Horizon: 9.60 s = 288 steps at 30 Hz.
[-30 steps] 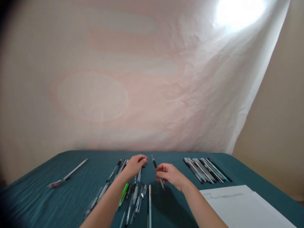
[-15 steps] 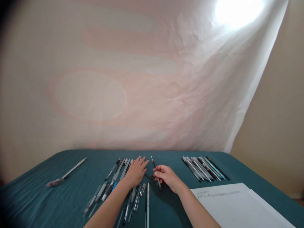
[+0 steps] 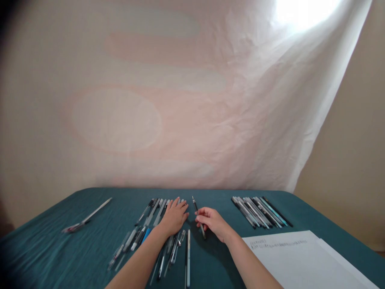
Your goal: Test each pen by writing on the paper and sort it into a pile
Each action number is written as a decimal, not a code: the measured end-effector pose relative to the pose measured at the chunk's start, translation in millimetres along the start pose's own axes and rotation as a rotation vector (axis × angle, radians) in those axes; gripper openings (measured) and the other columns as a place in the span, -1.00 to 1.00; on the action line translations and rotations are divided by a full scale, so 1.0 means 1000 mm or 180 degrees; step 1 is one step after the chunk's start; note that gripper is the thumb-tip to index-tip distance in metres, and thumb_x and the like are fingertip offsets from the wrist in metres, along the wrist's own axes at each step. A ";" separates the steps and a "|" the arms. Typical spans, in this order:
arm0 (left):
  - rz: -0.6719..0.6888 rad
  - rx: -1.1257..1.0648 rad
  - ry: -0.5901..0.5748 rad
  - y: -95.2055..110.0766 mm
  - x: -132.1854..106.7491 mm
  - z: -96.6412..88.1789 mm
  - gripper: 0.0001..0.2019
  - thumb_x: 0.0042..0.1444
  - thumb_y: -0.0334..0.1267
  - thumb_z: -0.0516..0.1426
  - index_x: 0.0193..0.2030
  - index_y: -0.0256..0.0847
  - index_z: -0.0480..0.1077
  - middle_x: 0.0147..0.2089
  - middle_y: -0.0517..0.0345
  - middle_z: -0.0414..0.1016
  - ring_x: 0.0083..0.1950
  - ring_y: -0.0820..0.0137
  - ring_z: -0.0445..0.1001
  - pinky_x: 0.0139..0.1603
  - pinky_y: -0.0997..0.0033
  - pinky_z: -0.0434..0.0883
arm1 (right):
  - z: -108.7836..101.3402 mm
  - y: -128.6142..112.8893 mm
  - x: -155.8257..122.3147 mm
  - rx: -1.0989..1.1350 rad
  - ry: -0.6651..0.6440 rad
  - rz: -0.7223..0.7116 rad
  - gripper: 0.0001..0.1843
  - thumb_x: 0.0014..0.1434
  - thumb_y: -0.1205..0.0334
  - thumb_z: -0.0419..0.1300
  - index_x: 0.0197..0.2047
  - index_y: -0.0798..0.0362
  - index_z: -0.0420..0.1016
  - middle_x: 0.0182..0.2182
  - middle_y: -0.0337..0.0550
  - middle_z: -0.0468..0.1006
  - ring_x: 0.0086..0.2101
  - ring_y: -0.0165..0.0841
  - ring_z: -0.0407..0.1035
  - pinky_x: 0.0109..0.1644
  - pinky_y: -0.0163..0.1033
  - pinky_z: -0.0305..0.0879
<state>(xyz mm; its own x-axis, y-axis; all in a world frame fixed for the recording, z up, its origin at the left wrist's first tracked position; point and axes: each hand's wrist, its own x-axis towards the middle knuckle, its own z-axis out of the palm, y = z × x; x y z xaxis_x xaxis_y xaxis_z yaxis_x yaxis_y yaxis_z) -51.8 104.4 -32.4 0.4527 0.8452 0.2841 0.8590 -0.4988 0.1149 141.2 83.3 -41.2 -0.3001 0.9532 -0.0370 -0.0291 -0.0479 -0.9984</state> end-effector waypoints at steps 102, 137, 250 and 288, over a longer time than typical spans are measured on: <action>-0.1794 -0.6173 0.0213 0.028 0.020 -0.006 -0.79 -0.20 -0.33 0.35 -0.39 -0.33 0.49 -0.33 0.06 0.56 -0.35 0.48 0.50 -0.32 0.61 0.42 | 0.003 -0.008 -0.006 0.0295 0.0119 -0.0187 -0.64 -0.05 -0.06 0.25 -0.40 0.10 0.40 -0.52 -0.26 0.41 -0.57 -0.53 0.21 -0.53 -0.40 0.04; -0.1632 -0.6252 0.0106 0.025 0.016 -0.014 -0.79 -0.13 -0.32 0.31 -0.29 -0.31 0.49 -0.27 0.00 0.56 -0.34 0.45 0.51 -0.28 0.52 0.41 | 0.019 -0.004 -0.007 -0.0496 0.0626 -0.0584 -0.62 0.04 -0.11 0.12 -0.45 0.08 0.31 -0.70 -0.38 0.27 -0.72 -0.57 0.05 -0.69 -0.44 -0.10; 0.2069 -0.1450 -0.1165 0.167 -0.064 -0.022 -0.38 0.19 0.14 -0.25 0.26 -0.21 0.02 0.32 0.04 0.01 0.31 0.18 -0.06 0.27 0.02 -0.14 | -0.166 0.019 -0.143 -0.2569 0.2409 -0.0465 -0.73 0.04 0.08 0.06 -0.58 0.03 0.29 -0.67 -0.31 0.31 -0.58 -0.42 0.20 -0.50 -0.33 0.10; 0.2076 -0.1498 -0.1066 0.166 -0.066 -0.018 -0.37 0.18 0.15 -0.23 0.26 -0.20 0.02 0.31 0.04 0.03 0.30 0.18 -0.04 0.27 0.03 -0.14 | -0.167 0.019 -0.147 -0.2603 0.2444 -0.0439 -0.76 0.05 0.12 0.03 -0.58 0.02 0.25 -0.66 -0.31 0.30 -0.57 -0.40 0.21 -0.49 -0.33 0.12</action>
<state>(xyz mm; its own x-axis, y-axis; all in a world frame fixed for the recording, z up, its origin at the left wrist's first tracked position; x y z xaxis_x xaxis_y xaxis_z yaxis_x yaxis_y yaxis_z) 56.8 -37.6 -14.5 0.9300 0.3381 0.1439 0.2492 -0.8681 0.4294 344.1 -7.6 -61.4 0.3311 0.8798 0.3410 0.7007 0.0128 -0.7134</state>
